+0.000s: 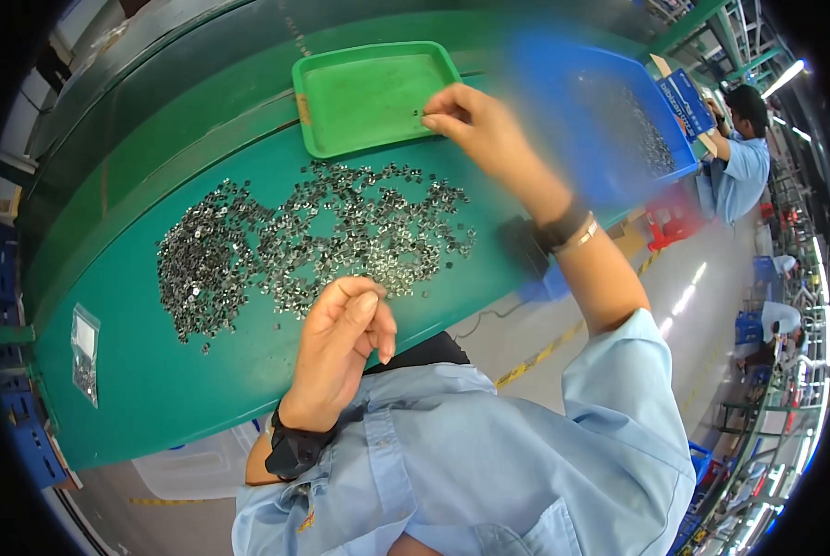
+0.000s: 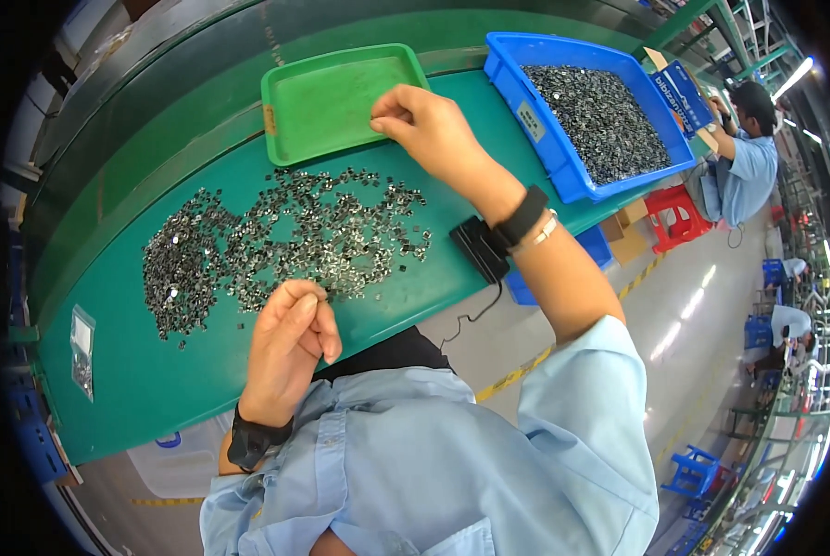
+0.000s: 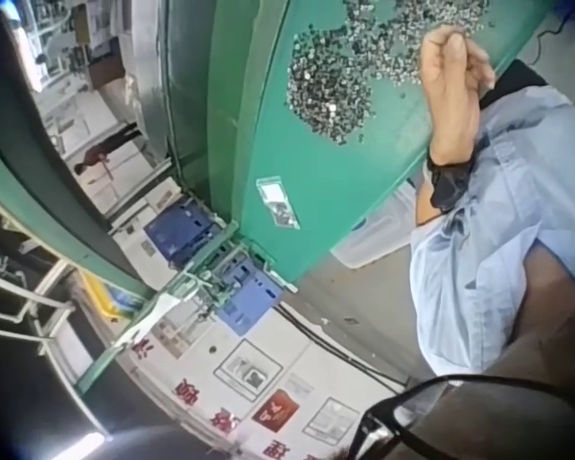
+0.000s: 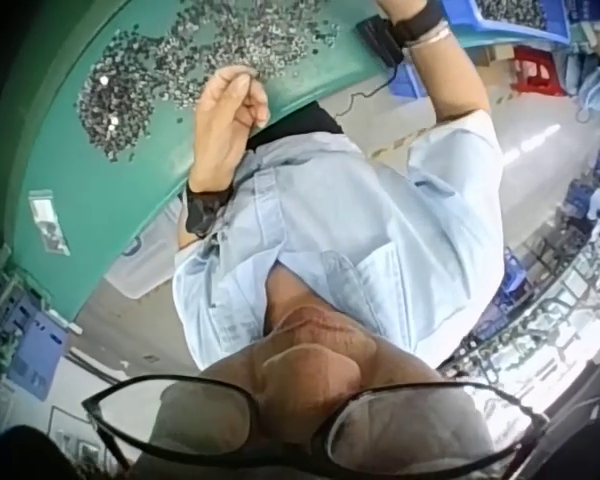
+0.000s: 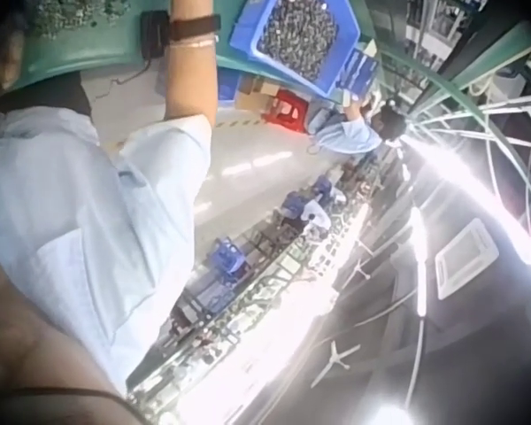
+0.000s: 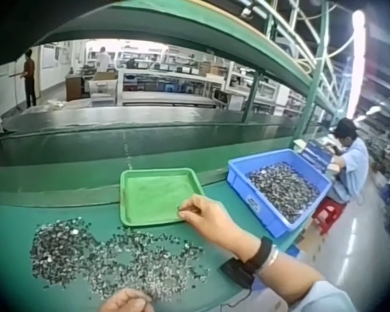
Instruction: The person pours small metal components from a green tray into a blue bin, empties a plastic bag of components onto the table, and then sorts through the pile by hand, picking up individual pieces and placing them into the green tray.
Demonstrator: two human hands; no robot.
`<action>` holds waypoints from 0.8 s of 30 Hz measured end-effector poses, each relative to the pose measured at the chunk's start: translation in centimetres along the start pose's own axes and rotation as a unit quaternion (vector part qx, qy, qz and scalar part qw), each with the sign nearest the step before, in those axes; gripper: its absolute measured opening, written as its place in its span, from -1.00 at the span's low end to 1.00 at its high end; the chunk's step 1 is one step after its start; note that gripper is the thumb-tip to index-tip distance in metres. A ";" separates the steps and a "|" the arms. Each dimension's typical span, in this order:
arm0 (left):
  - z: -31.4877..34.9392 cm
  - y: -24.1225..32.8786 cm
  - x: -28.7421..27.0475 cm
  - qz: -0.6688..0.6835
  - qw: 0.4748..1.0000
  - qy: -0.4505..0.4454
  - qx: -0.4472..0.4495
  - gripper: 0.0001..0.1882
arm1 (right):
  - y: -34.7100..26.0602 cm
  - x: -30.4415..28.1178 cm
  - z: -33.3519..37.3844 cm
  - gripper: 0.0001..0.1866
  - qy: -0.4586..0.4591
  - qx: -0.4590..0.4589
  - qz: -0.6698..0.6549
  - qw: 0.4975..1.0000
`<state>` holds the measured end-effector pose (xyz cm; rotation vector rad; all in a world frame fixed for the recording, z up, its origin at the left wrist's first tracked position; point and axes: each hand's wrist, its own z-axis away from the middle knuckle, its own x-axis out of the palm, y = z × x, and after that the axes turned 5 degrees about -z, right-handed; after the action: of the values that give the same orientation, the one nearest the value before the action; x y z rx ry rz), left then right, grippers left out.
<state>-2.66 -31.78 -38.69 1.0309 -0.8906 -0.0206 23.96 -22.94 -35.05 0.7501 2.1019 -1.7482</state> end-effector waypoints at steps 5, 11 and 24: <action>0.1 0.1 -0.5 -0.004 1.000 -0.024 -0.008 -0.82 | 2.4 -0.5 -0.2 -0.83 -0.012 -0.036 -0.020 0.999; 0.1 0.0 -0.4 -0.021 0.999 -0.024 -0.015 -0.83 | 2.2 -2.7 6.5 -0.85 -0.074 0.001 0.111 0.991; -0.4 -0.3 1.2 -0.062 0.998 -0.001 -0.016 -0.82 | 0.6 -1.2 9.9 -0.83 -0.008 -0.127 0.082 0.988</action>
<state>-1.49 -32.14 -38.18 1.0555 -0.8243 -0.1386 24.37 -32.74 -36.94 0.8055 2.1321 -1.3649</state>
